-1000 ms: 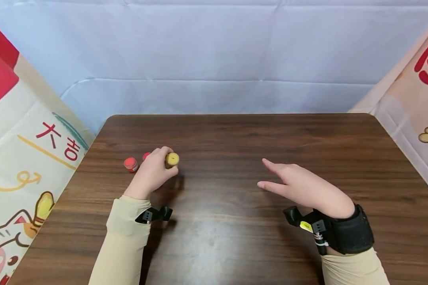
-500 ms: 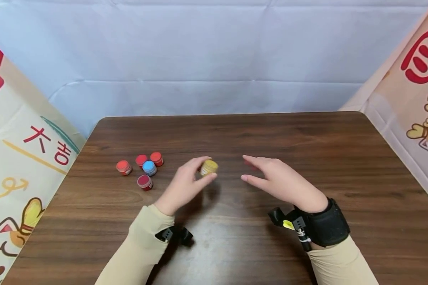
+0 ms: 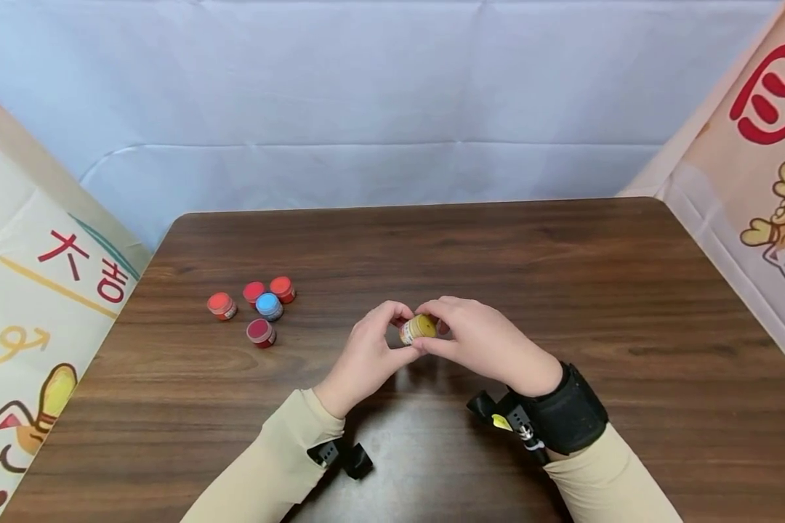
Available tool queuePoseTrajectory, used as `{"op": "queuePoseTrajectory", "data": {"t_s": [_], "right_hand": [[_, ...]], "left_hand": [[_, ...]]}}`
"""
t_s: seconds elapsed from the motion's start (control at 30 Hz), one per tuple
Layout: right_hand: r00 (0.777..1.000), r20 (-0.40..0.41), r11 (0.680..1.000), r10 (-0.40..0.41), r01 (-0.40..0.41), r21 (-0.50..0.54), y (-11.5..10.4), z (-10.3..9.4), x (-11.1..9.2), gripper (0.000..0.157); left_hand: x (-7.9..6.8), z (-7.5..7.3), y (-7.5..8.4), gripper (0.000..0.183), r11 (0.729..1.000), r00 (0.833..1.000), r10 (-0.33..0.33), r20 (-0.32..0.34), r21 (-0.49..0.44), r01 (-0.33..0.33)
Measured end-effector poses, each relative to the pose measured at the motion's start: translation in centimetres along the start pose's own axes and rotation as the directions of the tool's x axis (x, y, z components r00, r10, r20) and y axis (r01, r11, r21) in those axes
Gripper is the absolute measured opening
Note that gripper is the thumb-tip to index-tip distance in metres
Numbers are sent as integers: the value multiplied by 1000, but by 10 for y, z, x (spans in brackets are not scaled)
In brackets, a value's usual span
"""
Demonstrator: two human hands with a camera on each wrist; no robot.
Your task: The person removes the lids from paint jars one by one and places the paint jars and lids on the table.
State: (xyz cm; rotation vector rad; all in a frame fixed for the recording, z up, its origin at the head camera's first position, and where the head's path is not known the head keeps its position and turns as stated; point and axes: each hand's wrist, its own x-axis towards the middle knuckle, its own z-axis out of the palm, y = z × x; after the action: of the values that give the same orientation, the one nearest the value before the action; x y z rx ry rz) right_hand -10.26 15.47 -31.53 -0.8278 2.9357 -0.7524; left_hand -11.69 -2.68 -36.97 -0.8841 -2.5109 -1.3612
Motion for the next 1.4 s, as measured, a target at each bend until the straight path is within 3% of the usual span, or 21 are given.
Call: {"op": "queuePoseTrajectory", "data": {"t_s": [0.3,0.73,1.1,1.4], "right_hand": [[995,-30,996,93,-93,16,-3,-4,0,29],[989,-84,992,119,-116,42,-1,-6,1,29],[995,-43,994,91,-88,56,-2,-6,1,32],[993,-91,997,72,-70,24,-3,-8,0,29]], "left_hand": [[-1,2,5,38,989,997,77,-17,125,-75],[3,4,4,33,983,988,118,-98,155,-102],[0,3,2,29,995,992,73,-99,69,-67],[2,0,4,33,996,993,91,-69,-3,-91]]}}
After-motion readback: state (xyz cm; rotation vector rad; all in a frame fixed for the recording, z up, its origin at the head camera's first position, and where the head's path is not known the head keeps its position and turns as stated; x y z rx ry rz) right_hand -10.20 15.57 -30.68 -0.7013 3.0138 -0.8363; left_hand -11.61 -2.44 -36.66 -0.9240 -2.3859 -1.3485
